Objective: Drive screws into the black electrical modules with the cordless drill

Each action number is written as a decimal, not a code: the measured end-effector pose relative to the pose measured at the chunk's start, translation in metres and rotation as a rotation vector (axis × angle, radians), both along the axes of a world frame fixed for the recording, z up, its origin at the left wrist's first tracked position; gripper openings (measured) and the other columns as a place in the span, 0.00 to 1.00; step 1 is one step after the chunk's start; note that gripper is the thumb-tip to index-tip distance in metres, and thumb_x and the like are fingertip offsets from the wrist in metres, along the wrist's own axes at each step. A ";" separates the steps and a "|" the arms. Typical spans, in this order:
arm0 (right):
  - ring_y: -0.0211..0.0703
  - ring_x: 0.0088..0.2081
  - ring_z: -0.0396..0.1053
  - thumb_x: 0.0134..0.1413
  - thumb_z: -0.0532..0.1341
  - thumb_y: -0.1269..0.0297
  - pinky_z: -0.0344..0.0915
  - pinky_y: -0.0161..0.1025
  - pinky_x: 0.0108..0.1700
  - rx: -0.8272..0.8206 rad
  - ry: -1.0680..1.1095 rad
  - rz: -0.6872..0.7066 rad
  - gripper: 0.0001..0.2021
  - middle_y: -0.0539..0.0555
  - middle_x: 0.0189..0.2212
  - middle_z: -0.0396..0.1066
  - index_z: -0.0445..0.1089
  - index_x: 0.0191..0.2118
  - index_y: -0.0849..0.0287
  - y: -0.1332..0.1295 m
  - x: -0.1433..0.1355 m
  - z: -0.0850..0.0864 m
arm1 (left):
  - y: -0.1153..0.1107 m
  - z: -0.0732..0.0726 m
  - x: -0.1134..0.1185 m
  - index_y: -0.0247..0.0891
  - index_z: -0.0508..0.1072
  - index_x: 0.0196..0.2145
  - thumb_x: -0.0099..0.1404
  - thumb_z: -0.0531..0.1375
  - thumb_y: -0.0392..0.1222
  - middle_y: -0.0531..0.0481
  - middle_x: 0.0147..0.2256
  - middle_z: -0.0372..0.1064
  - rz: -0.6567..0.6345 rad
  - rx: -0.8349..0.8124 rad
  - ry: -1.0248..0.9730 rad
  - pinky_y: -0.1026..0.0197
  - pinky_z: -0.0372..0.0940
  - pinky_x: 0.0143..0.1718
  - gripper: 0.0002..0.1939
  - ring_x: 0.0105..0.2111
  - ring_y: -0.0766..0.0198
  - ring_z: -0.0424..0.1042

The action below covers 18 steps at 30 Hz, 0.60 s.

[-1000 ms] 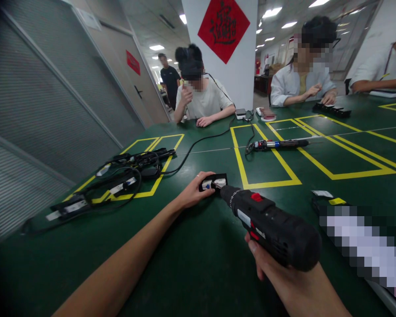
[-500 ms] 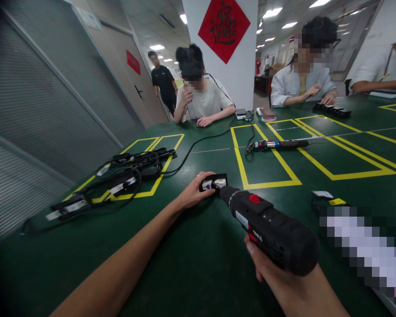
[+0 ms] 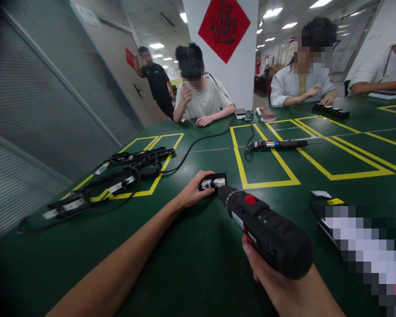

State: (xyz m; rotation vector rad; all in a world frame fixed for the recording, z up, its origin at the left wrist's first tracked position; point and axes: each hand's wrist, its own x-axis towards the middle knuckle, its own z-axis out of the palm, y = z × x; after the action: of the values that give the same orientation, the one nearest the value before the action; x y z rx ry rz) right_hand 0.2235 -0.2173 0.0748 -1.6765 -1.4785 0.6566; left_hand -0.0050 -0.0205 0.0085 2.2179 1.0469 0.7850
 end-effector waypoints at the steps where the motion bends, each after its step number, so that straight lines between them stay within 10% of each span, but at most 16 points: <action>1: 0.50 0.26 0.77 0.47 0.60 0.50 0.74 0.37 0.29 0.021 0.001 -0.013 0.13 0.50 0.15 0.73 0.72 0.20 0.50 0.001 -0.003 0.003 | 0.000 0.000 0.000 0.40 0.61 0.56 0.59 0.60 0.43 0.44 0.49 0.61 0.001 -0.003 -0.002 0.52 0.58 0.56 0.27 0.51 0.56 0.63; 18: 0.55 0.44 0.75 0.53 0.53 0.43 0.72 0.36 0.31 -0.293 0.079 0.170 0.22 0.53 0.20 0.74 0.67 0.18 0.50 0.004 0.018 -0.005 | -0.001 -0.002 0.000 0.42 0.61 0.56 0.59 0.60 0.43 0.45 0.51 0.61 0.009 -0.022 -0.026 0.52 0.57 0.57 0.27 0.52 0.56 0.63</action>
State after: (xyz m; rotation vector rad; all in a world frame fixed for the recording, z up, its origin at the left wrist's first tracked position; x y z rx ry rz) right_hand 0.2419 -0.2137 0.0694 -1.7282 -1.5363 1.0637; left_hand -0.0051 -0.0214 0.0063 2.1803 1.0494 0.8002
